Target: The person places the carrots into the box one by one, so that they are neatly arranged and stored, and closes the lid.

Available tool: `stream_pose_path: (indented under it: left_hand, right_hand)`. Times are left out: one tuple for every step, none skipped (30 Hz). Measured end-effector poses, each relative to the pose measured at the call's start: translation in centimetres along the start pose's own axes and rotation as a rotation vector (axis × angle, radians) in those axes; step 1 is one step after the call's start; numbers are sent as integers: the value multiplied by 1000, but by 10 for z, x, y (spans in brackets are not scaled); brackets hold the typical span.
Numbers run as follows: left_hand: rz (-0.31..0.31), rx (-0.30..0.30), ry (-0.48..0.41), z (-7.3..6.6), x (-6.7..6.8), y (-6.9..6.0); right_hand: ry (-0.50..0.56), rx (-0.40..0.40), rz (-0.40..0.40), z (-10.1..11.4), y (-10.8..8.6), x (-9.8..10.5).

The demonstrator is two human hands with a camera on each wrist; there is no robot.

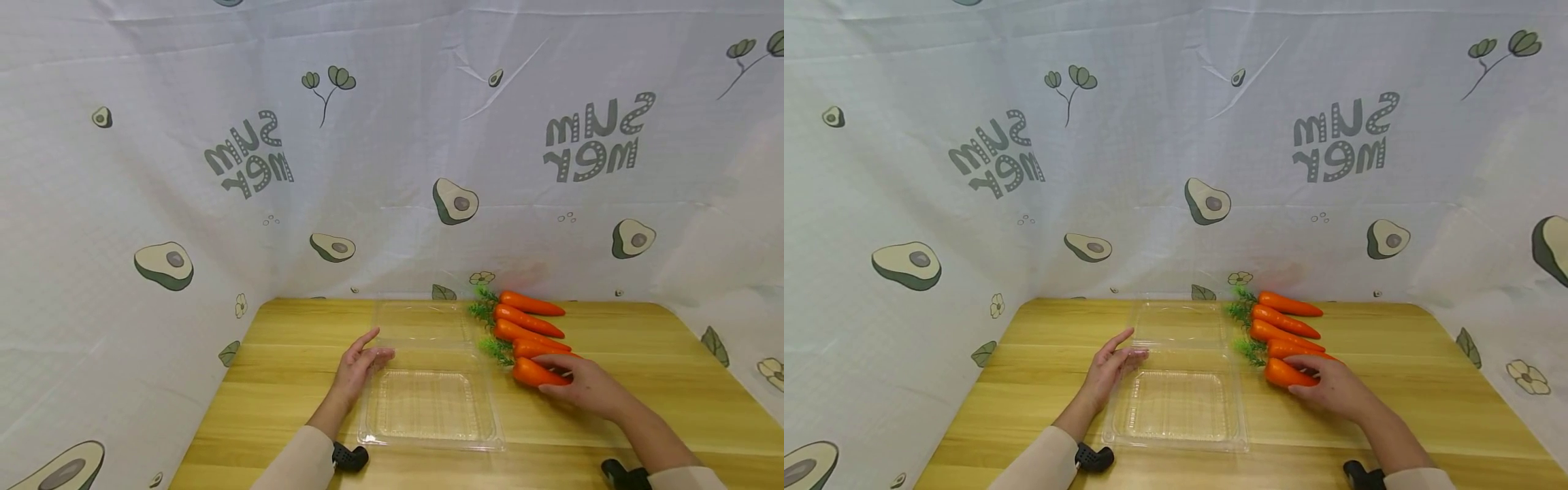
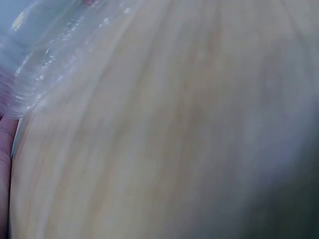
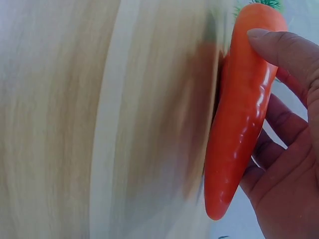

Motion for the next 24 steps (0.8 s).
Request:
stream_pose_path:
  left_hand:
    - [-1, 0, 2, 0, 0, 0]
    - [-1, 1, 8, 0, 0, 0]
    - [0, 1, 10, 0, 0, 0]
    - [1, 0, 13, 0, 0, 0]
    - [1, -2, 21, 0, 0, 0]
    - [2, -5, 29, 0, 0, 0]
    - [2, -6, 34, 0, 0, 0]
    - [3, -9, 39, -1, -1, 1]
    - [4, -11, 46, -1, -1, 1]
    - [4, -13, 53, -1, -1, 1]
    - [4, -15, 59, -1, -1, 1]
    - [5, -17, 65, -1, -1, 2]
    - [5, -17, 69, -1, -1, 2]
    - [6, -17, 75, 0, -1, 2]
    - [6, -16, 78, 0, -1, 2]
    - [6, -16, 77, 0, -1, 2]
    - [6, -15, 79, 0, -1, 2]
    - [5, -15, 82, 0, -1, 2]
    - [5, -15, 82, 0, -1, 2]
    - [6, -16, 81, -1, -1, 2]
    - [7, -16, 80, -1, -1, 2]
    - [7, -18, 81, -1, -1, 2]
    - [8, -19, 80, -1, -1, 2]
    - [9, -19, 79, -1, -1, 2]
  right_hand:
    - [-10, -1, -3, 0, -1, 1]
    - [-13, -7, -4, 1, -1, 2]
    - [-17, -11, -4, 2, -2, 3]
    - [-21, -22, -7, 2, -2, 4]
    - [-24, -26, -5, 2, -2, 5]
    - [-24, -38, -6, 3, -2, 6]
    - [-26, -48, -5, 3, -2, 7]
    - [-20, -58, -5, 4, -3, 8]
    - [-13, -65, -2, 4, -2, 8]
    - [-5, -75, -1, 5, -2, 9]
    - [1, -76, 2, 6, -2, 10]
    - [8, -83, 1, 7, -2, 10]
    - [15, -82, 2, 8, -2, 11]
    - [25, -82, 1, 10, -2, 11]
    - [32, -82, 0, 11, -2, 11]
    - [36, -81, -4, 13, -1, 12]
    - [38, -76, -7, 15, -1, 12]
    - [38, -64, -10, 17, -1, 12]
    - [36, -52, -13, 20, 0, 12]
    - [40, -48, -17, 22, 0, 12]
    - [41, -36, -21, 24, 0, 12]
    - [43, -22, -25, 27, 1, 12]
    - [45, -8, -28, 29, 1, 12]
    - [48, 6, -34, 32, 1, 11]
Point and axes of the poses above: each hand's wrist, its own y-axis towards the middle knuckle, its own x-axis out of the back of the hand, z = x × y, the point moved 3 cm from there along y, towards the middle knuckle
